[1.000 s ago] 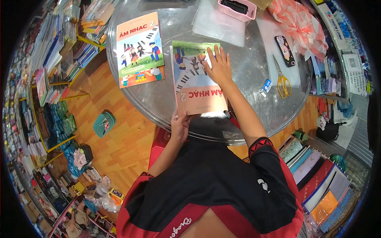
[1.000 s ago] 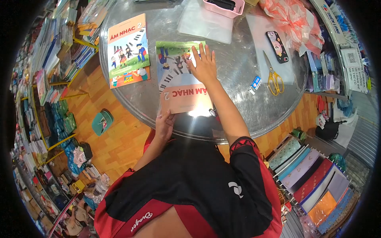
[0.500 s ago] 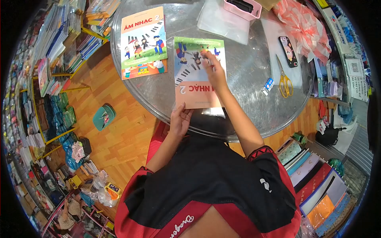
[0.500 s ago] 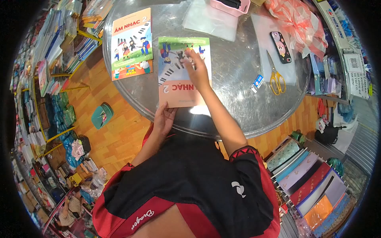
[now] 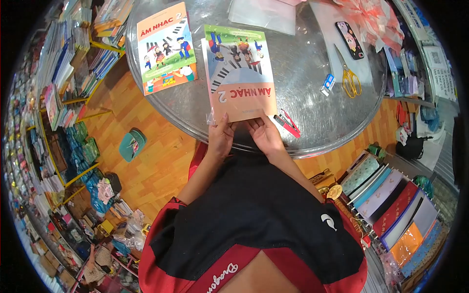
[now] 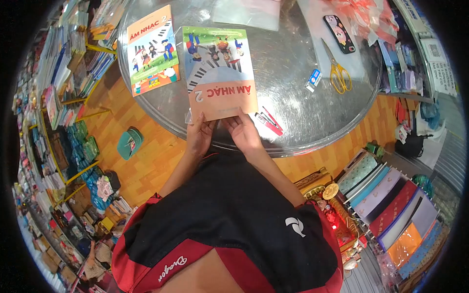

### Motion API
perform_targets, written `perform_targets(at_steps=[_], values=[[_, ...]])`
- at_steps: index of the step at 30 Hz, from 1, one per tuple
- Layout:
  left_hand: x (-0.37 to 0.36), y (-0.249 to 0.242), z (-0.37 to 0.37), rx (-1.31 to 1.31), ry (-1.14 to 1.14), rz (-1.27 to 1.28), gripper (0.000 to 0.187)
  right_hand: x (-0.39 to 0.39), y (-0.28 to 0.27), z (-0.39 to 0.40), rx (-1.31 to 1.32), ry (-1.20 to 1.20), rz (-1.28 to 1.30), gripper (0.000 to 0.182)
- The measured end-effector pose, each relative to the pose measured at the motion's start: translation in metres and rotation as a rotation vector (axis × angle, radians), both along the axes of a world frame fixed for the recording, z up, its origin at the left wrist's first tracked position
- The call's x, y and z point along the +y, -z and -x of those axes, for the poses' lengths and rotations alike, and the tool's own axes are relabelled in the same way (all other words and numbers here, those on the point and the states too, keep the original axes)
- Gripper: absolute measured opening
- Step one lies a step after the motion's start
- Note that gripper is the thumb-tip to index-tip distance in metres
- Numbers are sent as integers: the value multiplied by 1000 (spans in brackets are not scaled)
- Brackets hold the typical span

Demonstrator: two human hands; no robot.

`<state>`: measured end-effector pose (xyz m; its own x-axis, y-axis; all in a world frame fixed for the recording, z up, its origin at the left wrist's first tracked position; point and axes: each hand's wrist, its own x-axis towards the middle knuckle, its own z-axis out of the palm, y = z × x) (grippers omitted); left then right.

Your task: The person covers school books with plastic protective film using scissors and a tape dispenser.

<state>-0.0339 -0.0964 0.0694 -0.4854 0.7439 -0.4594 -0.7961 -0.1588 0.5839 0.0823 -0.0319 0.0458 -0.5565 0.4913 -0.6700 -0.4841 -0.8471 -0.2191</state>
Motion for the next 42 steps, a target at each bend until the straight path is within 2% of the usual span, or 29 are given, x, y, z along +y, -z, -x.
perform_targets(at_steps=[4, 6, 9, 12, 14, 15, 17, 18, 20, 21, 23, 24, 27, 29, 30, 32, 34, 40, 42], values=[[-7, 10, -3, 13, 79, 119, 26, -3, 6, 4, 9, 86, 20, 30], [-12, 16, -9, 38, 211, 183, 25, -4, 6, 4, 19, 84, 13, 30], [-8, 19, -13, 118, 136, 201, 22, -3, 7, 6, 8, 110, 0, 29], [-3, 21, -10, 55, 61, 115, 20, -4, 10, -1, -33, 32, -56, 28], [-4, 24, -9, 1, 67, 112, 19, -5, 5, -11, -78, -173, -182, 26], [-5, 25, -9, -50, 68, 108, 18, -6, -2, -18, -80, -170, -180, 26], [-3, 21, -9, -61, 57, 129, 18, -6, -23, -33, -526, -491, -510, 31], [-2, 20, -9, -69, 44, 147, 18, -4, -30, -38, -529, -491, -507, 31], [-3, 25, -8, -118, 30, 158, 19, -1, -40, -49, -1525, -340, -1496, 35], [-3, 26, -8, -164, 14, 166, 19, 2, -38, -51, -1530, -342, -1492, 35], [-3, 27, -9, -154, 14, 162, 20, 14, -30, -53, -1753, -392, -1568, 39], [-2, 24, -10, -140, 9, 158, 21, 16, -25, -56, -1758, -394, -1565, 39], [-1, 13, -12, -84, 38, 131, 22, 14, -4, -63, -1618, -528, -1553, 38], [-2, 10, -12, -50, 49, 104, 22, 10, 6, -66, -988, -202, -1039, 35], [-1, 9, -13, -15, 61, 70, 22, 7, -15, -59, -658, -103, -692, 35], [1, 9, -17, 16, 42, 81, 21, -1, -26, -63, -308, -40, -274, 36], [3, 4, -20, 46, 23, 90, 20, -10, -25, -55, -184, -80, -234, 40], [11, -16, -28, 249, 27, 133, 17, -12, -25, -27, -128, -205, -203, 40], [11, -23, -29, 284, 102, 159, 17, -10, -24, -22, -80, -201, -214, 43]])
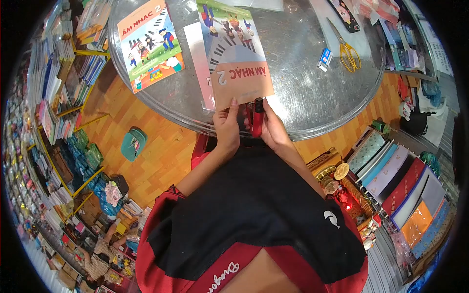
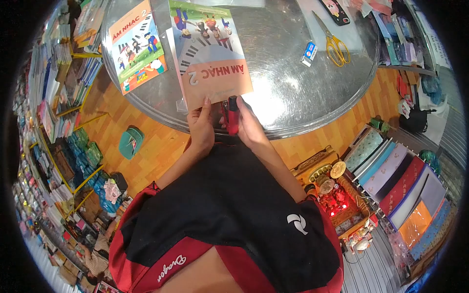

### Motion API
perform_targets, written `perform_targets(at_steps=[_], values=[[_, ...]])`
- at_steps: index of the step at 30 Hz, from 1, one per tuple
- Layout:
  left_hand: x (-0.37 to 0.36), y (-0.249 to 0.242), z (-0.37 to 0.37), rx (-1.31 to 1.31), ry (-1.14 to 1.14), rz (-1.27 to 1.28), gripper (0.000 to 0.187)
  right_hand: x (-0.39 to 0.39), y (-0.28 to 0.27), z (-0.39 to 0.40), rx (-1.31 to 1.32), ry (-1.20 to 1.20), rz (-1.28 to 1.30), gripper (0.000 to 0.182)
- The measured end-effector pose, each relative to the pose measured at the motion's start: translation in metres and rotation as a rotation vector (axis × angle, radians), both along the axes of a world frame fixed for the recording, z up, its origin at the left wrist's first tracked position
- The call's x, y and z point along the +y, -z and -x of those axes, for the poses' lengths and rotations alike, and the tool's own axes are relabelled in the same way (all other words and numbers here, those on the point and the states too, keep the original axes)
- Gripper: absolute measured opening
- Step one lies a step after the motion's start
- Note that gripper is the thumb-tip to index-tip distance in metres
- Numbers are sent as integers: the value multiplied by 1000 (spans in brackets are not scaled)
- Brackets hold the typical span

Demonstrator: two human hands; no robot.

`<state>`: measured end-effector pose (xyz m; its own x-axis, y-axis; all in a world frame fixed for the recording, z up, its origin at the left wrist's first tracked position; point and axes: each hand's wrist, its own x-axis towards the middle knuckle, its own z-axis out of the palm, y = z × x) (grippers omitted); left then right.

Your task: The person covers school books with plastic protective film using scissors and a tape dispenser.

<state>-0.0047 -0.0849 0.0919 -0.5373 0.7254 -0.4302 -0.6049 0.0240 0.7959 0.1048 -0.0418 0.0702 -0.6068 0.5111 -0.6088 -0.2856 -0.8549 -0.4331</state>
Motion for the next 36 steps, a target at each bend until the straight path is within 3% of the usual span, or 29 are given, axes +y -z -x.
perform_targets(at_steps=[12, 36], values=[[4, -11, -5, 66, 35, 86, 17, 5, -12, 12, 17, 119, 107, 38], [8, -10, -11, 120, 53, -7, 16, 11, 8, 22, 40, 159, 58, 39]])
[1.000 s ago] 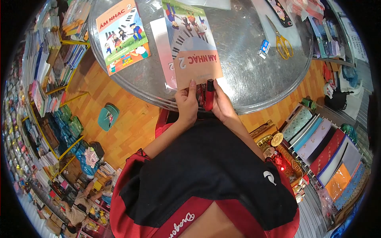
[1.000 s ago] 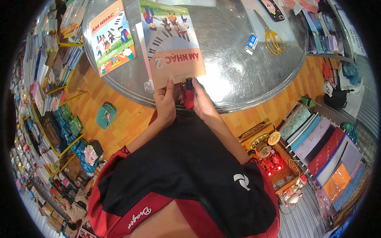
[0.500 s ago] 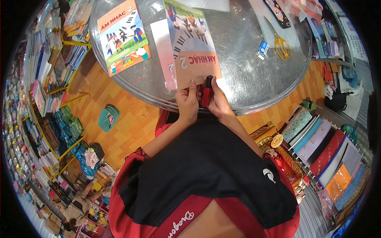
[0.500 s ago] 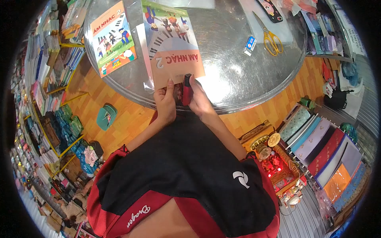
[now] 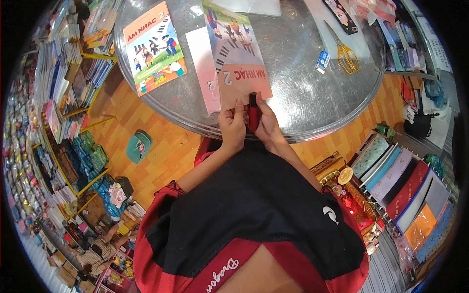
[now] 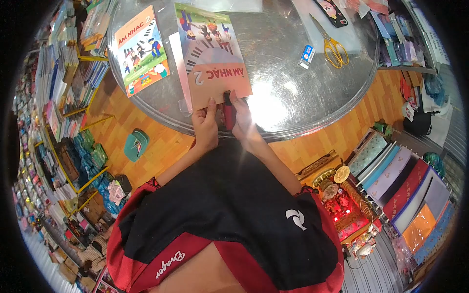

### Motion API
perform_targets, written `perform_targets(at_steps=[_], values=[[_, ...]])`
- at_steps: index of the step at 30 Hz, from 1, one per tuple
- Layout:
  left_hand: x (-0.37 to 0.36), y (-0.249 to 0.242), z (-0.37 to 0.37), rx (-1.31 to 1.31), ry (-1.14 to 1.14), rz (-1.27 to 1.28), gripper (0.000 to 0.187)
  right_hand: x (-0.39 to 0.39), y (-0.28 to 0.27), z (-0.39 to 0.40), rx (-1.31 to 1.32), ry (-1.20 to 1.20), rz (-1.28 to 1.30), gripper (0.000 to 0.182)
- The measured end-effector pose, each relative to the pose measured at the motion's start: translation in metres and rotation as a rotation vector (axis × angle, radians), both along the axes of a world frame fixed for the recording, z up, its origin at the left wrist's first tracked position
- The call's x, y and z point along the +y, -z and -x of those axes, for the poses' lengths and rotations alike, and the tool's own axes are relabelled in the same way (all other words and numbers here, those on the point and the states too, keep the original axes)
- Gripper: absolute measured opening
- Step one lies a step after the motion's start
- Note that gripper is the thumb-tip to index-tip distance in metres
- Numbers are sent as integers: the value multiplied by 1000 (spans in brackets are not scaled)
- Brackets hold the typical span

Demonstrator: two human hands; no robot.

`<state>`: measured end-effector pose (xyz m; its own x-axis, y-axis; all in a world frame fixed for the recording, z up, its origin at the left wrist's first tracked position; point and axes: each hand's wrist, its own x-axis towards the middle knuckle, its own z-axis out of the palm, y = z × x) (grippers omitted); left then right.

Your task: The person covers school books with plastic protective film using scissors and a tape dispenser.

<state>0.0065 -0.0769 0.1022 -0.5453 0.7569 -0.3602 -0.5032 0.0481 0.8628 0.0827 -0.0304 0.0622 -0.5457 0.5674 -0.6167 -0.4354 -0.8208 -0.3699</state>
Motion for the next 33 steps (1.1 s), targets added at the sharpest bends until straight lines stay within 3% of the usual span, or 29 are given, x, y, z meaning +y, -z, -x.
perform_targets(at_steps=[4, 7, 9, 12, 16, 22, 26, 30, 33], values=[[3, -3, 2, -44, -4, 9, 16, 4, -9, -14, -32, -96, -21, 38], [1, -8, 6, -57, 3, -69, 18, 3, -17, -41, -190, -300, -179, 33], [-4, 3, 13, -14, -40, 18, 22, 0, -11, -58, -626, -299, -734, 26], [-7, -3, 18, -136, -113, 25, 27, 12, -16, -79, -1300, -232, -1198, 34], [-23, -14, 33, -166, -45, 77, 27, 35, -3, -89, -1479, -213, -1361, 39], [-24, -21, 39, -243, -158, -25, 29, 43, 0, -79, -1638, -276, -1441, 49], [-9, -35, 29, -179, -77, -73, 46, 34, -50, -46, -1150, -235, -1559, 52], [8, -52, 12, -184, 73, -110, 55, 18, -78, -31, -974, -98, -1689, 41], [27, -54, 1, -199, 232, -165, 61, 19, -84, -31, -948, 161, -1688, 23]])
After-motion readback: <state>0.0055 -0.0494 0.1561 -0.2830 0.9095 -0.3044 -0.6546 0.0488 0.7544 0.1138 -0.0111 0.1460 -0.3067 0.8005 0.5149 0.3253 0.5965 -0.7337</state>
